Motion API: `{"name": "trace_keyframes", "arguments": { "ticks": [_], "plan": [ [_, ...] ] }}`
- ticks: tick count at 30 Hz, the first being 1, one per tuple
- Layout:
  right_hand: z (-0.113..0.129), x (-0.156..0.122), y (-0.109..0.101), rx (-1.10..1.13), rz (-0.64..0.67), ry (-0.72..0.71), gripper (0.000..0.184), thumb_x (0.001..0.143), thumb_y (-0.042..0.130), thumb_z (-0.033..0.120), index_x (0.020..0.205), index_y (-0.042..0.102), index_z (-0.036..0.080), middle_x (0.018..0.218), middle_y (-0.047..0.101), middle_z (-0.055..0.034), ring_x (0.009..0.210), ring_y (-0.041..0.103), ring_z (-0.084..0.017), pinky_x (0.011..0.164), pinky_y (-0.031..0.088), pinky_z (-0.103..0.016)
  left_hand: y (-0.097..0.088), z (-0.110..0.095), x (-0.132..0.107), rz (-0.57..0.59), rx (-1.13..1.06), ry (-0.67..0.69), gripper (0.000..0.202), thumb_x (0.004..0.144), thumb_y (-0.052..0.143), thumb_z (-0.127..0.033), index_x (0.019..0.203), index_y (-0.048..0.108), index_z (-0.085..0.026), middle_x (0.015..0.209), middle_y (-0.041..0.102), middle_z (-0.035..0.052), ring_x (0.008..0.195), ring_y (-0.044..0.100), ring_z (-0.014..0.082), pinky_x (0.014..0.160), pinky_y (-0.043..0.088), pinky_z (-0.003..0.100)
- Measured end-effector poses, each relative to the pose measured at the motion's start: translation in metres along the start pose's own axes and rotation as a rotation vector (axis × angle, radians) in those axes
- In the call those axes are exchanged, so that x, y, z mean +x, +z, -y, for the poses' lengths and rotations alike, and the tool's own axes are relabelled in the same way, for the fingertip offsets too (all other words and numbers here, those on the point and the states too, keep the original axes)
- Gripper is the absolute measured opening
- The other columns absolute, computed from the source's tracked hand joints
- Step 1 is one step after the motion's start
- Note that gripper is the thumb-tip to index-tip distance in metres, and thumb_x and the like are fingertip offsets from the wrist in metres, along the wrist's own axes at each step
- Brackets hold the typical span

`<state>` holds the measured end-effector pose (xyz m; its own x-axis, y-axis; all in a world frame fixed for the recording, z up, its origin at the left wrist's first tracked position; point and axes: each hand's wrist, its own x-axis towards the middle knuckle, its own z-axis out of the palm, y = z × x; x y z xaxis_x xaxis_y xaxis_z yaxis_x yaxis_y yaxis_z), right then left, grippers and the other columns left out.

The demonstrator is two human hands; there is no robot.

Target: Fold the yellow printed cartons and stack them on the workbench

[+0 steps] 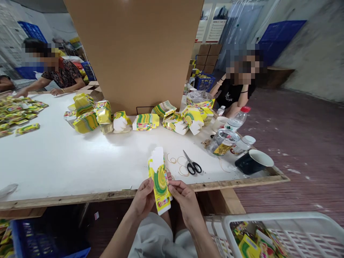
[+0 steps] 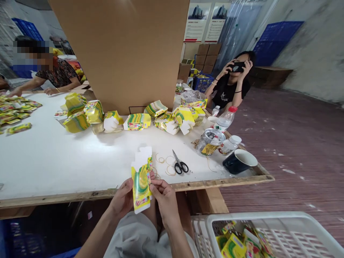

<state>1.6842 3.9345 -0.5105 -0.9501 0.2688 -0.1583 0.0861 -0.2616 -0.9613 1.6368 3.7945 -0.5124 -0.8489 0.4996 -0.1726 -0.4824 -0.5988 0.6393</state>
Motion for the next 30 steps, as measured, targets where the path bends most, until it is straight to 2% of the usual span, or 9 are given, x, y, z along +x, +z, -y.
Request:
{"name": "trace_keyframes", "arguments": {
  "ticks": [5, 10, 13, 17, 20, 22, 24, 27, 30],
  "plan": [
    [0.003, -0.004, 0.004, -0.026, -0.007, -0.012, 0.039, 0.07, 0.078, 0.049, 0.091, 0.07, 0.017, 0.091, 0.076, -0.0101, 0.086, 0.07, -0.026, 0.08, 0.056, -0.041, 0.01, 0.001, -0.001, -0.014, 0.094, 0.043, 0.032, 0.075, 0.076, -0.038, 0.099, 0.074, -0.016, 0.094, 0.078, 0.0105, 0.098, 0.071, 0.0273, 0.09, 0.054, 0.037],
    [0.001, -0.009, 0.009, -0.088, -0.064, -0.011, 0.037, 0.076, 0.07, 0.055, 0.08, 0.064, 0.018, 0.077, 0.073, -0.0076, 0.07, 0.068, -0.024, 0.065, 0.056, -0.036, 0.01, 0.008, 0.004, -0.095, 0.213, 0.096, 0.032, 0.077, 0.074, -0.04, 0.098, 0.071, -0.015, 0.09, 0.078, 0.0085, 0.09, 0.072, 0.0248, 0.084, 0.055, 0.036],
    [-0.001, -0.009, 0.006, -0.184, -0.104, -0.069, 0.035, 0.08, 0.066, 0.054, 0.079, 0.06, 0.019, 0.074, 0.069, -0.0066, 0.068, 0.064, -0.022, 0.064, 0.054, -0.034, 0.008, 0.009, 0.002, -0.139, 0.321, 0.158, 0.044, 0.078, 0.075, -0.036, 0.115, 0.059, -0.017, 0.092, 0.077, 0.0073, 0.088, 0.072, 0.0224, 0.081, 0.054, 0.033],
    [0.006, -0.007, -0.002, -0.237, -0.039, -0.15, 0.038, 0.082, 0.067, 0.043, 0.11, 0.057, 0.02, 0.094, 0.069, -0.0065, 0.072, 0.063, -0.018, 0.069, 0.053, -0.031, 0.01, 0.0, -0.008, -0.069, 0.439, 0.205, 0.071, 0.082, 0.072, -0.029, 0.138, 0.028, -0.029, 0.102, 0.074, 0.0064, 0.089, 0.071, 0.0214, 0.077, 0.054, 0.031],
    [0.019, -0.006, -0.008, -0.176, 0.088, -0.188, 0.054, 0.086, 0.063, 0.04, 0.135, 0.043, 0.027, 0.113, 0.064, -0.0062, 0.088, 0.063, -0.018, 0.08, 0.052, -0.031, 0.011, -0.011, -0.016, 0.094, 0.481, 0.118, 0.065, 0.086, 0.067, -0.027, 0.139, 0.03, -0.03, 0.107, 0.071, 0.0087, 0.095, 0.069, 0.0228, 0.081, 0.053, 0.033],
    [0.028, -0.005, -0.013, -0.19, 0.158, -0.179, 0.042, 0.088, 0.06, 0.04, 0.126, 0.053, 0.026, 0.106, 0.065, -0.0048, 0.09, 0.062, -0.019, 0.08, 0.051, -0.029, 0.01, -0.017, -0.02, 0.167, 0.481, 0.045, 0.059, 0.085, 0.068, -0.026, 0.135, 0.037, -0.027, 0.1, 0.072, 0.0079, 0.09, 0.069, 0.022, 0.077, 0.052, 0.031],
    [0.034, -0.005, -0.017, -0.253, 0.18, -0.17, 0.024, 0.088, 0.059, 0.042, 0.102, 0.065, 0.022, 0.089, 0.066, -0.0027, 0.082, 0.061, -0.018, 0.073, 0.049, -0.027, 0.01, -0.019, -0.022, 0.207, 0.442, -0.019, 0.052, 0.083, 0.071, -0.024, 0.127, 0.043, -0.026, 0.093, 0.071, 0.0053, 0.079, 0.068, 0.0193, 0.068, 0.051, 0.028],
    [0.037, -0.005, -0.021, -0.331, 0.189, -0.179, 0.029, 0.091, 0.056, 0.044, 0.076, 0.065, 0.02, 0.073, 0.064, -0.0009, 0.07, 0.058, -0.017, 0.065, 0.045, -0.025, 0.011, -0.017, -0.025, 0.25, 0.385, -0.058, 0.044, 0.079, 0.074, -0.023, 0.112, 0.046, -0.025, 0.085, 0.068, 0.001, 0.073, 0.065, 0.0151, 0.064, 0.047, 0.023],
    [0.034, -0.004, -0.022, -0.377, 0.206, -0.231, 0.033, 0.092, 0.054, 0.042, 0.072, 0.066, 0.019, 0.071, 0.065, -0.0019, 0.07, 0.059, -0.017, 0.067, 0.045, -0.025, 0.012, -0.013, -0.026, 0.276, 0.365, -0.047, 0.044, 0.08, 0.073, -0.023, 0.113, 0.044, -0.026, 0.088, 0.068, 0.0012, 0.076, 0.064, 0.0143, 0.07, 0.048, 0.025]
  ]
}}
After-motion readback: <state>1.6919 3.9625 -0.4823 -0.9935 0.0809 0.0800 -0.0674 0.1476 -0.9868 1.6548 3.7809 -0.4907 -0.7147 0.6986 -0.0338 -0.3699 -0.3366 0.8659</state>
